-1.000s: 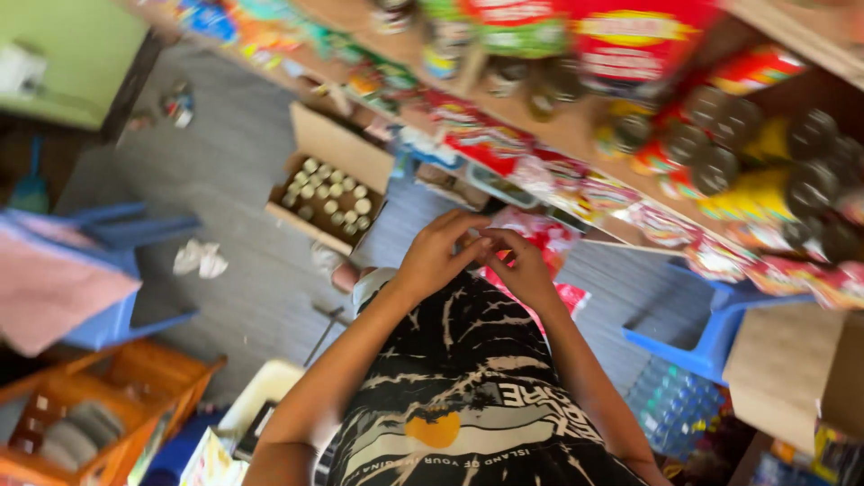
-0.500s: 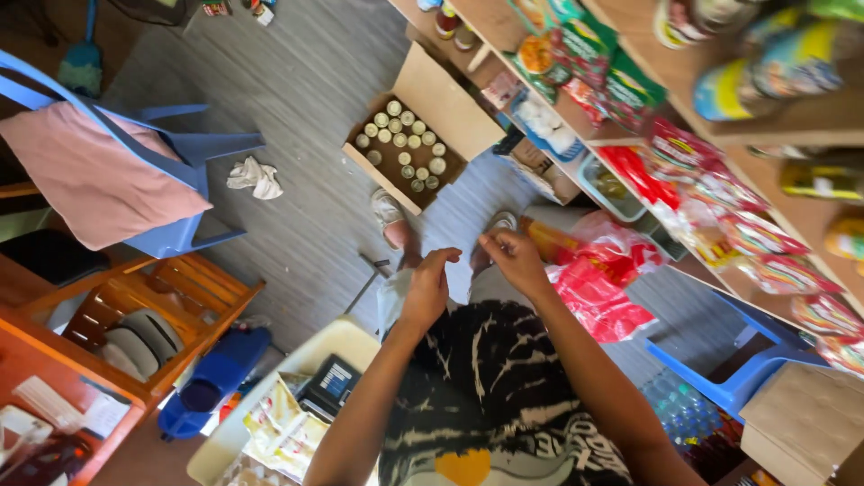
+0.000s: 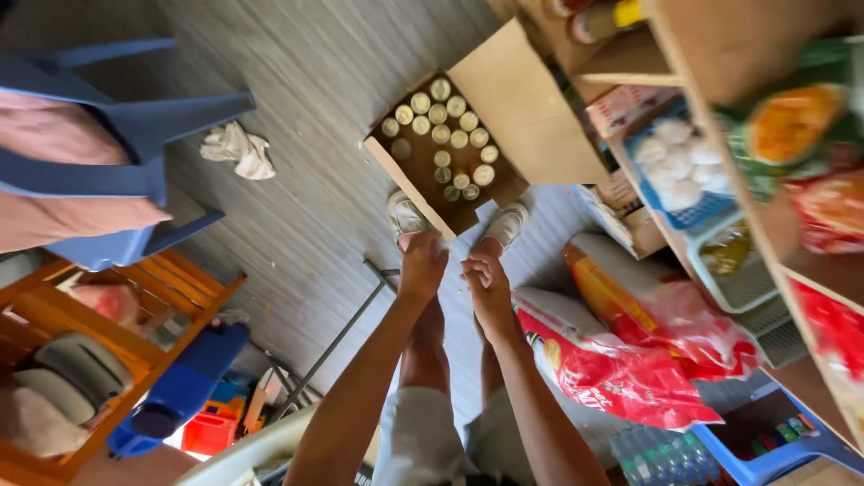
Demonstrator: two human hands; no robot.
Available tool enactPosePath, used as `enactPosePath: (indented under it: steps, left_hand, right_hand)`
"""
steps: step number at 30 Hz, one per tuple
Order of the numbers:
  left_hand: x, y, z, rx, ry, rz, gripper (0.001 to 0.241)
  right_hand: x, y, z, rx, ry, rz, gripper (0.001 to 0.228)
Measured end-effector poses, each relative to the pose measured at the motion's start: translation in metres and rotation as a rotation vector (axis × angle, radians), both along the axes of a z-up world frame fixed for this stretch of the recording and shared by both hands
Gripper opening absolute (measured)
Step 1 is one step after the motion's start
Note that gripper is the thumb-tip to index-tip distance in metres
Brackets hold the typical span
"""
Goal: Organizing and stocking various canned food items onto grocery store shelves.
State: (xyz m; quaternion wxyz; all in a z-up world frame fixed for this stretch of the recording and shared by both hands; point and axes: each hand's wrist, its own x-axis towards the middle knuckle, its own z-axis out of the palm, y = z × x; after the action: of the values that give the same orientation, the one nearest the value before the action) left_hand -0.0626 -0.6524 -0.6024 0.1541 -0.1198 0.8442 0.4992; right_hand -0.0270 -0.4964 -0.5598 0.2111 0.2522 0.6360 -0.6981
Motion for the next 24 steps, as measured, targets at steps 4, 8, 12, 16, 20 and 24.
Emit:
enactPosePath:
  steps: [4, 8, 12, 16, 20, 24]
  left_hand:
    - [-0.036, 0.014, -0.12, -0.014, -0.088, 0.1, 0.04]
    - [-0.085, 0.017, -0.188, -0.046, -0.163, 0.17, 0.048]
    - [-0.139, 0.007, -0.246, -0.235, -0.07, 0.129, 0.066]
    - [-0.181, -0.022, -0.323, -0.664, -0.223, -0.057, 0.09]
    - [-0.208, -0.019, -0.32, -0.855, -0.348, -0.249, 0.107]
    - [-0.205, -0.023, -0.346, -1.029, -0.45, -0.389, 0.115]
  right_hand:
    - [-0.006, -0.002, -0.048, 0.077, -0.089, 0.004, 0.023]
    - [-0.011, 0.004, -0.081, 0.118, -0.132, 0.027, 0.023]
    - [-0.02, 0.011, -0.119, 0.156, -0.192, 0.074, 0.025]
    - [-0.035, 0.01, -0.117, 0.099, -0.216, 0.097, 0.028]
    - [-0.045, 0.008, -0.118, 0.039, -0.195, 0.098, 0.029]
    - [-0.058, 0.006, -0.106, 0.019, -0.334, 0.145, 0.029]
